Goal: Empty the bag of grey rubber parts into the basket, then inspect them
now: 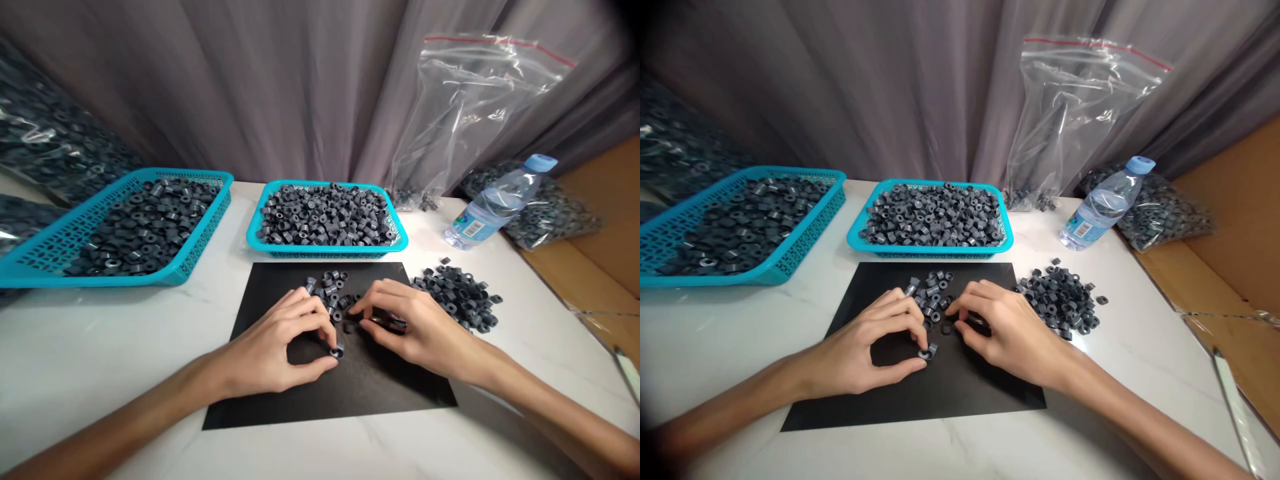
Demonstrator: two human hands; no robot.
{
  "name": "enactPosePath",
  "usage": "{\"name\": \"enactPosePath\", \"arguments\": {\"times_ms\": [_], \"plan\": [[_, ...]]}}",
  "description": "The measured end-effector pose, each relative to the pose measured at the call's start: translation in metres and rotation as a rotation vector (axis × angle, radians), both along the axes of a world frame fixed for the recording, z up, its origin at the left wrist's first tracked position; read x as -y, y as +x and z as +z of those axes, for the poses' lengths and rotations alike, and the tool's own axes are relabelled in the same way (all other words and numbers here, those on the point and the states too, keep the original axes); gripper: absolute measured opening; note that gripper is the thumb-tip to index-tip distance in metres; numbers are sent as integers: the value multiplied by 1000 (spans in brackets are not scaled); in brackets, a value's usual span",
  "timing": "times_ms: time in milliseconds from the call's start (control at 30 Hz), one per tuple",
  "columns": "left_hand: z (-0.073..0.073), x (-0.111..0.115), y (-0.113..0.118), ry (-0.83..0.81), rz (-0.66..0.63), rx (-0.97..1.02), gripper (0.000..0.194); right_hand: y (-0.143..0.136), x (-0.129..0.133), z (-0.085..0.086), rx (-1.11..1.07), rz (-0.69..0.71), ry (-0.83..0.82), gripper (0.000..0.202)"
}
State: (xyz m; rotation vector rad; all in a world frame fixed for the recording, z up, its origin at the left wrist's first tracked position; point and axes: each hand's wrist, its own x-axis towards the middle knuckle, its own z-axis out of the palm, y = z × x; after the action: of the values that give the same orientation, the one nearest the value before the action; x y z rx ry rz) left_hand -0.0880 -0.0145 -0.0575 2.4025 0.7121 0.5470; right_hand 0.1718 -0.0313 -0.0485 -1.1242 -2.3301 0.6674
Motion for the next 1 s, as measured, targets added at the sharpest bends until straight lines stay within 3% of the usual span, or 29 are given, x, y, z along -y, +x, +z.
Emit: {"name": "enactPosePath", "arguments": {"times_ms": [200,367,533,800,900,1000], "plan": [[3,1,-1,1,8,4,11,-17,-16,-2,-64,-104,24,5],[4,4,0,75,-12,-7,16,-29,-17,-8,-11,-100,29,5],[3,6,0,137,2,-44,16,-32,-16,-10,67,-88,147,7],[1,7,0,148,29,-92,26,-29,-16,-3,142,-40,204,10],[1,7,1,171,106,-72,20,-17,-12,5,81,-50,229,10],[-1,6,3,212,250,15,16,-8,-3,9,-38,-67,151,6]]}}
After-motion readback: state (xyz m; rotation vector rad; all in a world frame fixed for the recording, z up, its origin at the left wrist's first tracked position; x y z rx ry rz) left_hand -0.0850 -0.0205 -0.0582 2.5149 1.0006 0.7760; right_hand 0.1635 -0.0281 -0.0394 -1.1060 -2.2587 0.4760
